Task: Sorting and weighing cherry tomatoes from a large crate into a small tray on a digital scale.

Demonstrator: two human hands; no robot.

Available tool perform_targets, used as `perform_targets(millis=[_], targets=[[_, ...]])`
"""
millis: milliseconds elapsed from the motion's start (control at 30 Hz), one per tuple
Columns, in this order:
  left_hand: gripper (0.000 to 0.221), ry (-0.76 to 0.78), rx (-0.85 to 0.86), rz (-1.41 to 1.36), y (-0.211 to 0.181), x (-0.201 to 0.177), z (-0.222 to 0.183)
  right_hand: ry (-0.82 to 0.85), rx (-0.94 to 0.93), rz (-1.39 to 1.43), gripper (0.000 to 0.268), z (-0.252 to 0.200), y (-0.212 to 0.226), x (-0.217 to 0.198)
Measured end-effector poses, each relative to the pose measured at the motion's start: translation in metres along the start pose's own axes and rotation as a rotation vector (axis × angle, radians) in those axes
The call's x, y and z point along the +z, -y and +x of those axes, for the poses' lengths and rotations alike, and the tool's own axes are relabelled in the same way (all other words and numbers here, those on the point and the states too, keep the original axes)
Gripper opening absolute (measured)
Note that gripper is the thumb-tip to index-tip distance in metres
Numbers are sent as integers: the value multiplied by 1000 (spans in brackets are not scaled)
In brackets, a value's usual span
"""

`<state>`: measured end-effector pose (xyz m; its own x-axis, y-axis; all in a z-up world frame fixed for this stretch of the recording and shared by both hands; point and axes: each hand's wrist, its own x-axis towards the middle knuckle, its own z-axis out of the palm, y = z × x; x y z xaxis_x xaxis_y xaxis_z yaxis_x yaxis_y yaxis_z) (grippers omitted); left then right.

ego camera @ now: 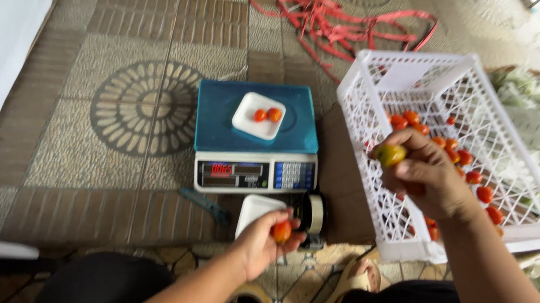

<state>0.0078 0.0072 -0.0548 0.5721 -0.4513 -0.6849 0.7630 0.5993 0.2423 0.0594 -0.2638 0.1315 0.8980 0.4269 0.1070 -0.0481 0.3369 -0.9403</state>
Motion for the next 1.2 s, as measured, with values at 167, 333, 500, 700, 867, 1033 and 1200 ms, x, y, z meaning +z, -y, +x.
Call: perform_targets(millis=[167,333,500,700,867,1033,1200], targets=[[18,79,29,-73,-31,29,-46,-188,36,-55,18,-4,5,15],[32,52,40,-65,-36,30,-50,-386,112,12,27,-17,0,19],[35,43,155,186,-31,25,-46,-464,227,-8,25,-18,7,32],[34,22,166,166,-37,34,-59,-669,225,-85,17,-21,7,4],[48,87,166,156,-45,43,-74,-709,180,-74,24,-22,13,-7],[53,204,192,131,-40,33,-65,-826,119,-271,10,-27,23,-36],[34,187,189,89,-38,25,-57,-911,159,-627,2,-40,14,-104]])
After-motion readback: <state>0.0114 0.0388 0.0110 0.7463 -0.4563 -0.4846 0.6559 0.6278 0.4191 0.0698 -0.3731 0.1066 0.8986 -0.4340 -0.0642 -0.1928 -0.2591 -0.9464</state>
